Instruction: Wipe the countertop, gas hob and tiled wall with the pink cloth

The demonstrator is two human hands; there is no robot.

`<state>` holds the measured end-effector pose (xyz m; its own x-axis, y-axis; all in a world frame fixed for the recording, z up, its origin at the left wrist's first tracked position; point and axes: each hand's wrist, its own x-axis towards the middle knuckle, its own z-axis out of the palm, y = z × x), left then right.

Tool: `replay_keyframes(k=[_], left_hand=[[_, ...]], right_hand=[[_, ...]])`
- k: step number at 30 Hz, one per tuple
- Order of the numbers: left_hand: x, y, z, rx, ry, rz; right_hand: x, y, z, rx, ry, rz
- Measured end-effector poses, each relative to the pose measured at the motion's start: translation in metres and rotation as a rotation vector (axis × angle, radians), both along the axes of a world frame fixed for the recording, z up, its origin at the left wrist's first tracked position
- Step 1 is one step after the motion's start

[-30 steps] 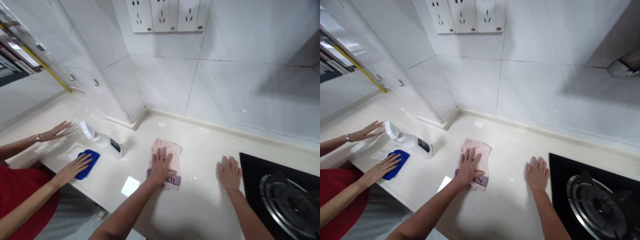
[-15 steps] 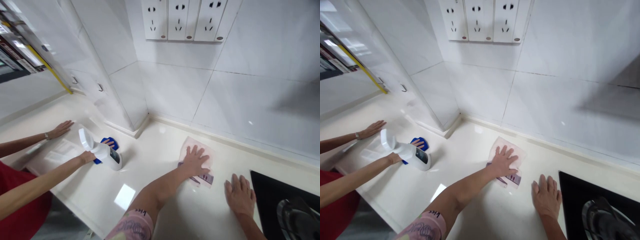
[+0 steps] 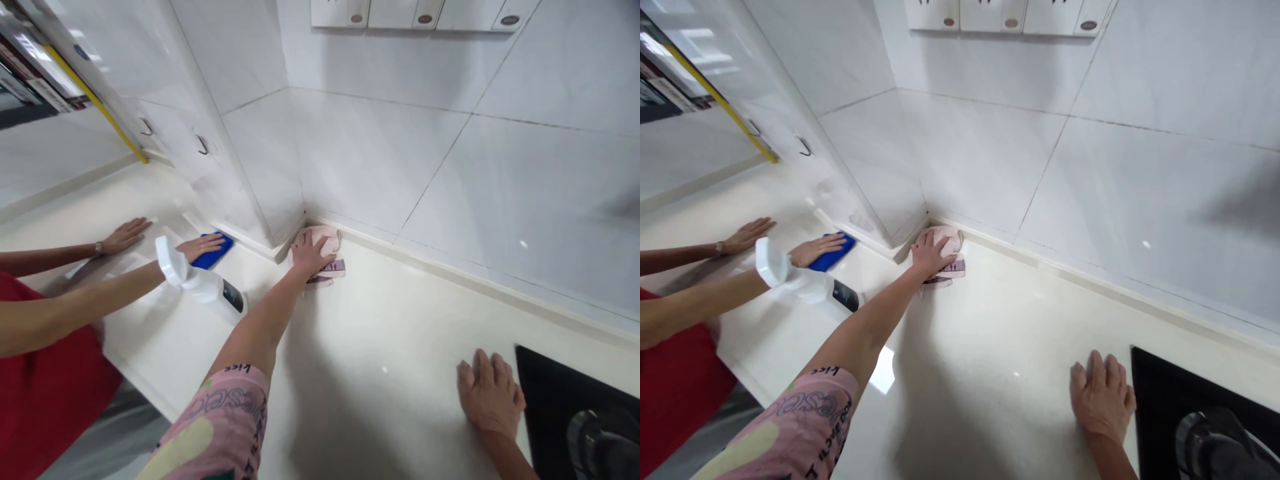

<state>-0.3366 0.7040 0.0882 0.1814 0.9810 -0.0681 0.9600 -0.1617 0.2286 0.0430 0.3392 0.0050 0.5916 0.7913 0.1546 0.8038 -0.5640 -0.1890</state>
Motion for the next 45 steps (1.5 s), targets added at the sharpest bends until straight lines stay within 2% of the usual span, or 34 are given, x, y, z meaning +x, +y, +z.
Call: replay_keyframes(k=[3,7,11,15,19,21,23,26,29,33,35,38,39,41,43,45], left_hand=[[0.000,-0.012,-0.001,0.023,0.006,0.010],[-0.008,-0.060,-0.007,0.092,0.005,0.051],[-0.036,-0.130,-0.016,0.163,0.030,0.069],[-0.075,-0.215,-0.021,0.160,0.064,0.066],[-0.124,-0.300,-0.026,0.264,0.088,-0.021],[-0.148,-0.330,-0.032,0.310,0.081,-0.085],[-0.164,-0.343,-0.041,0.331,0.069,-0.094],[-0.164,-0.326,-0.051,0.342,0.069,-0.073],[-0.133,-0.273,-0.051,0.356,0.086,-0.063],[-0.064,-0.172,-0.035,0.344,0.094,-0.046],[-0.025,-0.125,-0.027,0.309,0.090,0.009],[0.035,-0.081,-0.023,0.230,0.061,0.083],[0.055,-0.077,-0.026,0.217,0.044,0.064],[0.093,-0.084,-0.037,0.221,-0.010,-0.058],[0.127,-0.111,-0.052,0.240,-0.090,-0.247],[0.153,-0.149,-0.067,0.226,-0.154,-0.434]], right_hand=[[0.000,0.000,0.002,-0.007,0.011,-0.007],[0.005,0.000,-0.001,-0.016,0.047,-0.009],[0.011,0.000,-0.006,0.009,0.066,-0.001],[0.012,0.000,-0.008,0.024,0.066,0.008],[0.014,0.001,-0.014,0.019,0.054,0.005],[0.014,0.003,-0.020,0.029,0.051,0.005],[0.014,0.005,-0.025,0.043,0.050,0.007],[0.010,0.009,-0.026,0.053,0.031,0.003],[0.003,0.012,-0.024,0.051,-0.012,-0.002],[0.000,0.015,-0.022,0.039,-0.033,-0.010],[0.000,0.017,-0.025,0.038,-0.040,-0.015],[0.002,0.018,-0.030,0.042,-0.059,-0.020],[0.003,0.019,-0.032,0.045,-0.066,-0.024],[0.004,0.018,-0.034,0.049,-0.080,-0.020],[0.006,0.017,-0.035,0.052,-0.090,-0.006],[0.006,0.016,-0.033,0.050,-0.092,0.011]])
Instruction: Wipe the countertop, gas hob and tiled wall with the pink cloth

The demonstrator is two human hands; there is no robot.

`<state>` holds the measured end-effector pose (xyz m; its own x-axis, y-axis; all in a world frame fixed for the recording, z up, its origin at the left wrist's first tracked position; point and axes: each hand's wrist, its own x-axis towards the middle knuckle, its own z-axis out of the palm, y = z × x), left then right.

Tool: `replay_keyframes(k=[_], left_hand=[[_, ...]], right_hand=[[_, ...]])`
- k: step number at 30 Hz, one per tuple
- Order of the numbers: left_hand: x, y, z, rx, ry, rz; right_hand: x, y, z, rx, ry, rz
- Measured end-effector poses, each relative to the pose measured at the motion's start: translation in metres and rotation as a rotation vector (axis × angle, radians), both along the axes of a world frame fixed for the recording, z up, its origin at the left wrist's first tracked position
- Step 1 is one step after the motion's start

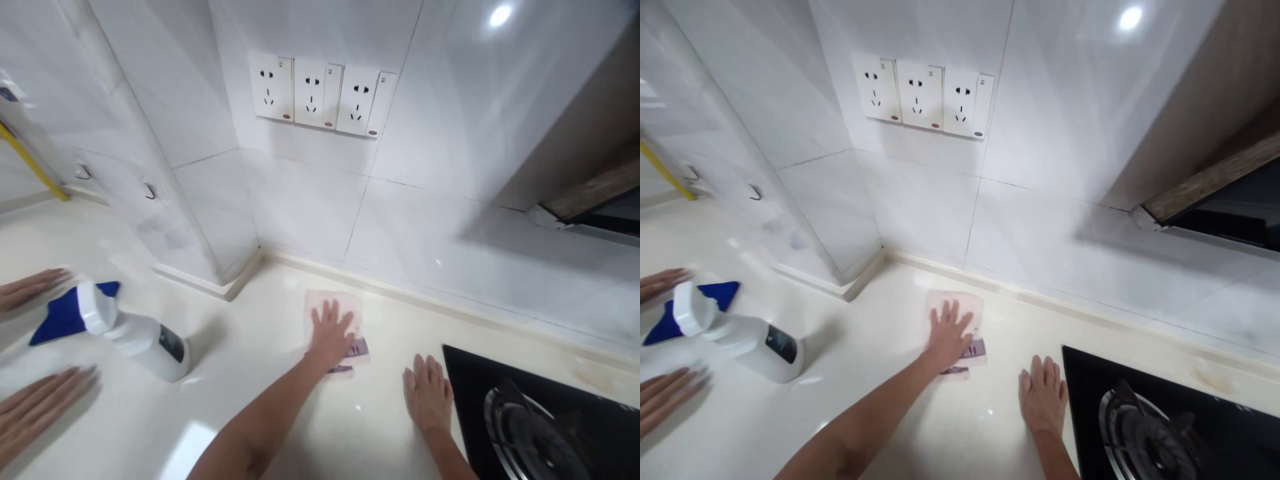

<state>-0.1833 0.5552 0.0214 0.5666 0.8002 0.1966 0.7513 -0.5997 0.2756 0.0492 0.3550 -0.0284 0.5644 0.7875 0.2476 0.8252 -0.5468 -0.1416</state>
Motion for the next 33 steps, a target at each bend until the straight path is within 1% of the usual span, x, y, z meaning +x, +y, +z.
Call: replay_keyframes(k=[2,4,6,8,11,15,19,22,24,26,28,29,30,31,32,33], left_hand=[[0.015,-0.041,-0.008,-0.035,0.004,-0.143],[0.016,-0.077,-0.009,-0.066,0.015,-0.268],[0.007,-0.105,-0.006,-0.080,0.012,-0.381],[-0.008,-0.123,-0.001,-0.081,0.005,-0.455],[-0.032,-0.139,0.002,-0.070,-0.009,-0.491],[-0.070,-0.157,0.003,-0.033,-0.027,-0.476],[-0.127,-0.180,0.010,0.024,0.039,-0.481],[-0.177,-0.195,0.016,0.126,0.106,-0.419],[-0.210,-0.198,0.017,0.207,0.150,-0.333],[-0.241,-0.193,0.015,0.245,0.197,-0.215],[-0.265,-0.179,0.011,0.230,0.237,-0.091],[-0.274,-0.169,0.009,0.214,0.250,-0.038],[-0.281,-0.158,0.007,0.199,0.256,0.004],[-0.285,-0.146,0.005,0.189,0.255,0.036],[-0.287,-0.134,0.002,0.184,0.249,0.061],[-0.286,-0.122,0.000,0.184,0.241,0.082]], right_hand=[[-0.001,-0.001,0.003,-0.009,0.001,0.002],[-0.002,-0.001,0.008,-0.028,0.004,-0.003],[-0.004,-0.002,0.014,-0.055,0.009,-0.008],[-0.005,-0.002,0.018,-0.081,0.023,-0.010],[-0.004,-0.002,0.023,-0.104,0.058,-0.019],[-0.006,-0.001,0.027,-0.129,0.094,-0.033],[-0.010,-0.001,0.032,-0.155,0.132,-0.049],[-0.008,-0.003,0.034,-0.144,0.162,-0.042],[-0.005,-0.002,0.038,-0.110,0.185,-0.036],[-0.010,0.002,0.046,-0.080,0.236,-0.076],[-0.030,0.008,0.058,-0.072,0.298,-0.113],[-0.048,0.010,0.065,-0.081,0.324,-0.081],[-0.070,0.012,0.072,-0.102,0.346,-0.009],[-0.095,0.012,0.077,-0.134,0.360,0.124],[-0.121,0.012,0.082,-0.189,0.387,0.278],[-0.146,0.010,0.085,-0.254,0.417,0.403]])
